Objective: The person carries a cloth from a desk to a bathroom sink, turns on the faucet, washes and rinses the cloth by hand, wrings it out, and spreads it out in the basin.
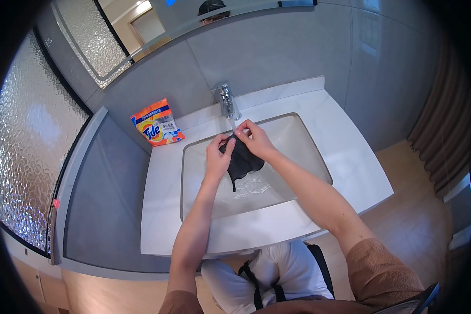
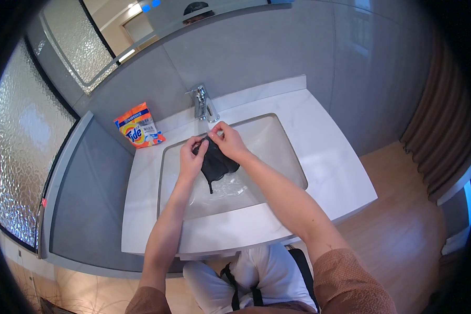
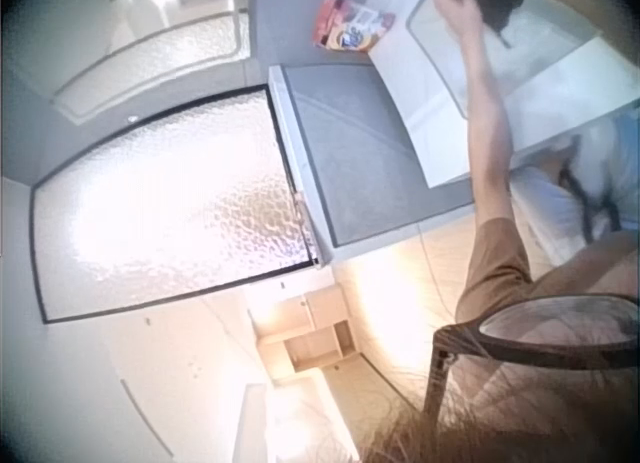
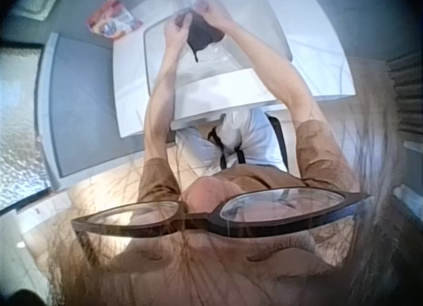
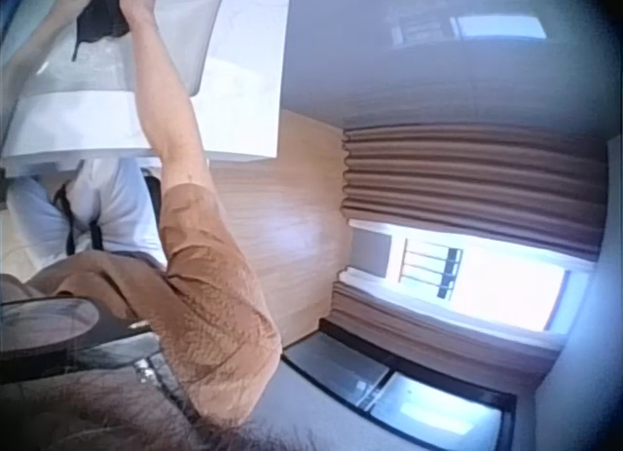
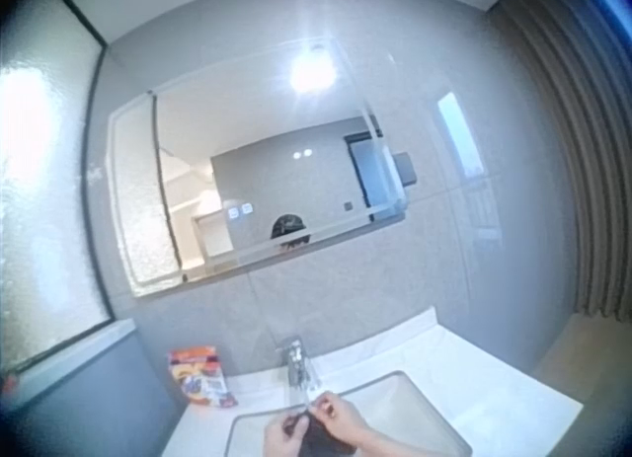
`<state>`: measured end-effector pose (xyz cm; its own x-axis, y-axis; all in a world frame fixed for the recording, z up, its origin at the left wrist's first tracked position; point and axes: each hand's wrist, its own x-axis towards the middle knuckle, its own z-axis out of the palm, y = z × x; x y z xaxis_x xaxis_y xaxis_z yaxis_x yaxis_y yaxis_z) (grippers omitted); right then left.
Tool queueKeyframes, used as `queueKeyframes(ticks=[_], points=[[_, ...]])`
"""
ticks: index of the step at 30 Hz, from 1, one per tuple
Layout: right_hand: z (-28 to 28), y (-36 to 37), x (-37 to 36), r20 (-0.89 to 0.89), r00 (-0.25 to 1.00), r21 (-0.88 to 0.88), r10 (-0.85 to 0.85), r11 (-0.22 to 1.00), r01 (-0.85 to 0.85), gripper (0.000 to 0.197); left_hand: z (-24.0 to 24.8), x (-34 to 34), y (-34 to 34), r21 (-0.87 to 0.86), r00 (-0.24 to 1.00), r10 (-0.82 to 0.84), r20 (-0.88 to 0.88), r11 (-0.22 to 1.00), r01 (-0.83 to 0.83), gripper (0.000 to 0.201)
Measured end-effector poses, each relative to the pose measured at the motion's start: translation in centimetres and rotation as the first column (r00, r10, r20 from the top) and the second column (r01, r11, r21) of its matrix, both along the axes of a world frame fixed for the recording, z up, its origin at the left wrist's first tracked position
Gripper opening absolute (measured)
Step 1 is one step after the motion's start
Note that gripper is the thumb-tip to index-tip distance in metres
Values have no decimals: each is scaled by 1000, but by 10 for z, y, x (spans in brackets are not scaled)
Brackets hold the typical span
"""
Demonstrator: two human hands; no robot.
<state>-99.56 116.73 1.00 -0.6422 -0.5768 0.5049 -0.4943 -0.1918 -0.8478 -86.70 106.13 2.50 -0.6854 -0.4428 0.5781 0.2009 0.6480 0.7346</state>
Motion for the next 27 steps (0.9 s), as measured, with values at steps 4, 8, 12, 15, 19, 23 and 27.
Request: queueKeyframes(ticks=[4, 8, 12, 15, 19, 23, 27], points=[[-16, -5, -16, 173, 963, -93, 208, 976, -195, 32, -1, -4, 4, 58, 998, -58, -5, 997, 58, 20], [-16, 0, -22, 11, 967, 5, 253, 967, -253, 34, -8, -1, -10, -70, 1000, -16, 9, 997, 16, 22], [-9, 3, -12, 29, 985, -19, 171, 985, -171, 33, -16, -6, -17, 53, 1000, 23, 20, 998, -24, 22], [-3, 6, -9, 58, 973, 89, 224, 969, -229, 34, -22, -5, -26, 211, 996, -83, -14, 974, 84, 25], [-3, 4, -4, -6, 987, 87, 158, 984, -156, 33, -15, -3, -28, 311, 986, -163, -24, 937, 162, 29], [-13, 2, -10, 143, 971, -63, 190, 981, -183, 28, -10, -6, -18, 430, 983, -177, -48, 885, 180, 29], [-7, -2, -8, 80, 989, -107, 128, 987, -119, 25, -17, 0, -34, 431, 989, -138, 57, 897, 100, 22]])
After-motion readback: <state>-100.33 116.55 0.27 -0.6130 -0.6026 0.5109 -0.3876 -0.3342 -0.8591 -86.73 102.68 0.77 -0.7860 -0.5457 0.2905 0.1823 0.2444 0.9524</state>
